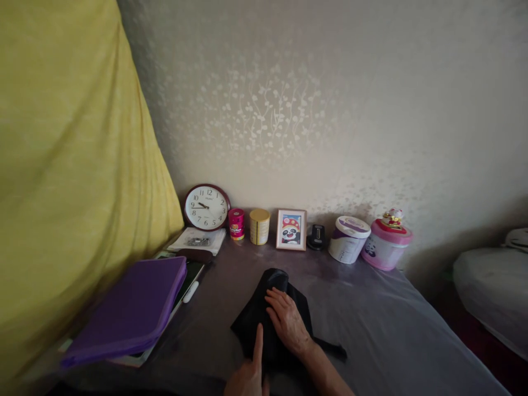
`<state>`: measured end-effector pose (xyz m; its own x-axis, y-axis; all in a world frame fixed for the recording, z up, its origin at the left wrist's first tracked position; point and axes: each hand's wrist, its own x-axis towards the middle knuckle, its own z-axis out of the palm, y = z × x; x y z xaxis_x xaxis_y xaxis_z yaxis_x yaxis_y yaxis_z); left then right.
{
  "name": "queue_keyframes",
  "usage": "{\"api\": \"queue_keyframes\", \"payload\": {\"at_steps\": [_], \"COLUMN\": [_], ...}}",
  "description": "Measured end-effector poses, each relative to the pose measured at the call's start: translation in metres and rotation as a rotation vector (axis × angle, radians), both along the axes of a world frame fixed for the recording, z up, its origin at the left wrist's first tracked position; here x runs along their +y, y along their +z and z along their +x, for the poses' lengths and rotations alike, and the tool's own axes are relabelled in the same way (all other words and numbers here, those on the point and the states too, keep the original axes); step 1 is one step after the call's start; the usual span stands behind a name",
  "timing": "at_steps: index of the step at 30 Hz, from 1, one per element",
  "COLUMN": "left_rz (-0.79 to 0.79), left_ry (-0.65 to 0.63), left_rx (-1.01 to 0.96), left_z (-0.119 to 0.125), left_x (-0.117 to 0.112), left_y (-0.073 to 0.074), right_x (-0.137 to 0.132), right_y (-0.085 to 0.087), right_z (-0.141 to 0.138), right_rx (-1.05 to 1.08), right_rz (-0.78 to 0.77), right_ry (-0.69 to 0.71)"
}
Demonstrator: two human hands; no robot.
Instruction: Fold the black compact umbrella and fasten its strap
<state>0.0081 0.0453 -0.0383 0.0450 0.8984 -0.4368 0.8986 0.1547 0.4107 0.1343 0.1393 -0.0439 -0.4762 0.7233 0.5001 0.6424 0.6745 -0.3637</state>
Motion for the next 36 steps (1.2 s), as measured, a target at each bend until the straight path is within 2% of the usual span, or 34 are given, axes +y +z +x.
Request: {"api": "queue_keyframes", "payload": {"at_steps": [6,9,11,13,15,17,19,23,25,27,30,32,36], "left_rz": [-0.047,-0.040,-0.039,-0.050,-0.057,-0.056,-0.047,0.009,0.064,0.114,0.144,0.176,0.277], "left_ry": [0.007,0.025,0.039,0.062,0.077,0.077,0.070,0.057,0.067,0.085,0.101,0.114,0.139], "left_rx": [0.004,-0.020,-0.023,-0.027,-0.041,-0.051,-0.047,-0.064,-0.121,-0.216,-0.403,-0.549,-0.774], "left_z": [-0.001,-0.001,-0.001,0.000,0.000,0.000,-0.001,-0.004,-0.007,-0.013,-0.021,-0.026,-0.032], "left_x": [0.004,0.005,0.005,0.005,0.006,0.008,0.008,0.004,0.000,-0.003,-0.010,-0.016,-0.036], "left_y": [-0.001,0.000,0.000,-0.001,-0.003,-0.005,-0.007,-0.008,-0.006,-0.004,0.005,0.018,0.060], "right_x": [0.068,0.092,0.094,0.082,0.063,0.045,0.037,0.056,0.069,0.076,0.075,0.071,0.058], "right_y": [-0.015,-0.015,-0.011,-0.006,-0.002,-0.002,-0.005,-0.013,-0.017,-0.022,-0.026,-0.025,-0.014], "right_z": [0.003,0.008,0.009,0.008,0.003,-0.003,-0.007,-0.008,-0.002,0.008,0.035,0.058,0.096], "right_rx": [-0.065,-0.082,-0.059,-0.013,0.016,-0.020,-0.034,0.005,0.072,0.181,0.418,0.598,0.924], "right_rz": [0.039,0.012,0.016,0.061,0.103,0.062,0.040,0.037,0.024,-0.015,-0.135,-0.277,-0.554], "right_ry": [-0.082,-0.168,-0.258,-0.265,-0.140,0.009,0.042,-0.140,-0.245,-0.283,-0.276,-0.293,-0.267]}}
